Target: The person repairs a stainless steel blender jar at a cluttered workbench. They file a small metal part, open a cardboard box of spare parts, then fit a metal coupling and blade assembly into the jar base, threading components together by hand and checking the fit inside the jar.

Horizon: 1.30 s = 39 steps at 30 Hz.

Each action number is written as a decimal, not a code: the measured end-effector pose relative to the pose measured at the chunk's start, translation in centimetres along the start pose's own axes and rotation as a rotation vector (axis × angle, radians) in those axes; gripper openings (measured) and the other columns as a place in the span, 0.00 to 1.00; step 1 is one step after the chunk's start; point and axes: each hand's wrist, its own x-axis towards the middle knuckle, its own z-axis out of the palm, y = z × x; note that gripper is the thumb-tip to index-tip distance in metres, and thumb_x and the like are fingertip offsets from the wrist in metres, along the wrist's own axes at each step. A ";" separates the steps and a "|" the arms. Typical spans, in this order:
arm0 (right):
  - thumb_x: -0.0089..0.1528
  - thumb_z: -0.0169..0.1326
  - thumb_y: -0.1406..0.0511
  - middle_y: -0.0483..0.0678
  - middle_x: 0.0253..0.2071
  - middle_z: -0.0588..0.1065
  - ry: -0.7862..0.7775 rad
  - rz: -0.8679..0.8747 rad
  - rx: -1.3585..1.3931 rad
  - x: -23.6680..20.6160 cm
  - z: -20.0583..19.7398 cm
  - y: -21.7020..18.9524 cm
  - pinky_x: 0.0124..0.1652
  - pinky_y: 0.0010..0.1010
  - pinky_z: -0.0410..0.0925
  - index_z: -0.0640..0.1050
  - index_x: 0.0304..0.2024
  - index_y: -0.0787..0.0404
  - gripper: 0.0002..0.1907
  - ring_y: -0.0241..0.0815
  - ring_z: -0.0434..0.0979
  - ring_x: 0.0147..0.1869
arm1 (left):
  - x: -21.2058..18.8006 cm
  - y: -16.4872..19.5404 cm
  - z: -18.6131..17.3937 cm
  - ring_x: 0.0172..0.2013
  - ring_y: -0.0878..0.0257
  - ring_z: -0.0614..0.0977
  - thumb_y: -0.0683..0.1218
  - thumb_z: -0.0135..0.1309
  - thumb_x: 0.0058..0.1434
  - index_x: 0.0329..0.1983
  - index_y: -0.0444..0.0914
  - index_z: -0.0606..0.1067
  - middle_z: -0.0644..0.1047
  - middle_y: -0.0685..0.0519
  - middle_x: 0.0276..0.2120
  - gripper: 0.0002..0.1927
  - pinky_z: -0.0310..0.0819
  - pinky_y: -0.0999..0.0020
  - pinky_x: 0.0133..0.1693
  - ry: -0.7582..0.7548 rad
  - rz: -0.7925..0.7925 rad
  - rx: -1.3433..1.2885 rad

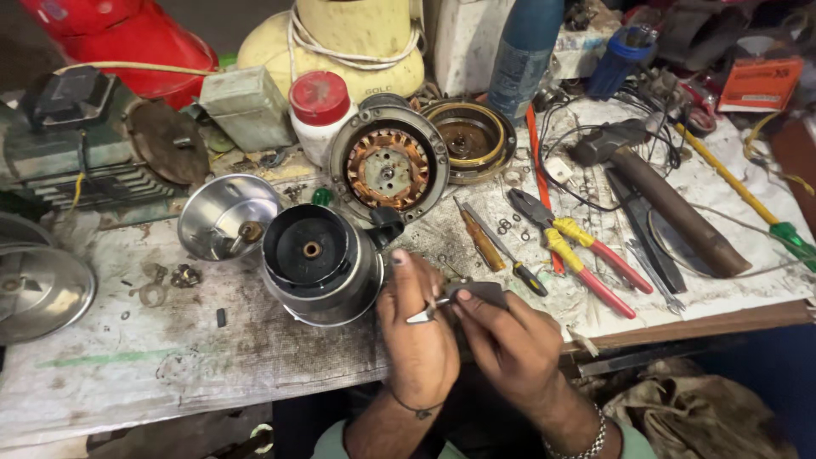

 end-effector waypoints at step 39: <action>0.58 0.68 0.73 0.54 0.35 0.78 -0.035 -0.061 -0.068 -1.3 0.2 1.2 0.30 0.34 0.70 0.80 0.47 0.65 0.16 0.46 0.80 0.32 | 0.1 0.1 -0.8 0.27 0.67 0.61 0.55 0.43 0.75 0.23 0.42 0.63 0.61 0.58 0.22 0.23 0.56 0.67 0.31 0.061 -0.220 -0.024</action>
